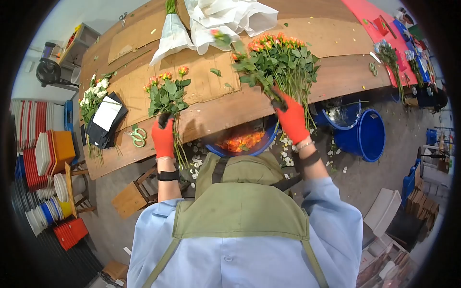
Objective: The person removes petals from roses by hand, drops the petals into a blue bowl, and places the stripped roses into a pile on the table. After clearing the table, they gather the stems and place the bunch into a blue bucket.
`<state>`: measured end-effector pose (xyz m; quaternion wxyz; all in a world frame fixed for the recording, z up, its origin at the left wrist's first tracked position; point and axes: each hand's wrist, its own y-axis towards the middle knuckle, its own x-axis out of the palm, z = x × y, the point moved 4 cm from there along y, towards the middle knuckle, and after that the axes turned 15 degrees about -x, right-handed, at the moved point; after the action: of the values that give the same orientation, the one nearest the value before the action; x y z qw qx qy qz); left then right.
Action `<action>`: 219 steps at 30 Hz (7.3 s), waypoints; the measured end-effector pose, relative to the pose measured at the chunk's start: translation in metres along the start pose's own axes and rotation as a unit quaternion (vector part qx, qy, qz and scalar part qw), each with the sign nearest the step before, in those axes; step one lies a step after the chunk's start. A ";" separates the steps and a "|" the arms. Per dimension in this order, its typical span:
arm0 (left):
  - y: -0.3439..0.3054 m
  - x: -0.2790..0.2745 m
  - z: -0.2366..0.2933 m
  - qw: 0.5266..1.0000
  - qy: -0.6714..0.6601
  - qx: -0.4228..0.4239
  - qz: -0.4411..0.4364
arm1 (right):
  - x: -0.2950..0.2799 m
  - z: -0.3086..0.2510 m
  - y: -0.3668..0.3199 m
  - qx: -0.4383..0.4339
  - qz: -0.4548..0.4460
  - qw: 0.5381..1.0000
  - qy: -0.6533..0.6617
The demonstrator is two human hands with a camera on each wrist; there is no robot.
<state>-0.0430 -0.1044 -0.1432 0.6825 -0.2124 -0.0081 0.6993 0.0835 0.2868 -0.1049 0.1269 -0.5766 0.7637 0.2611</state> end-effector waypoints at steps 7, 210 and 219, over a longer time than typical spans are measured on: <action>-0.017 0.004 -0.062 0.762 0.601 -0.062 0.232 | -0.010 0.019 0.016 -0.069 0.055 0.951 -0.297; -0.124 0.096 0.137 0.964 -0.212 0.137 -0.088 | 0.042 -0.190 0.015 -0.030 0.228 0.897 0.378; -0.126 0.100 0.134 0.942 -0.298 0.014 -0.153 | 0.054 -0.154 0.017 0.033 0.205 0.866 0.456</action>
<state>0.0373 0.0372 -0.0121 0.7508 0.0193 -0.2335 0.6175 0.0679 0.1618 0.0005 -0.2723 -0.4574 0.8458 -0.0362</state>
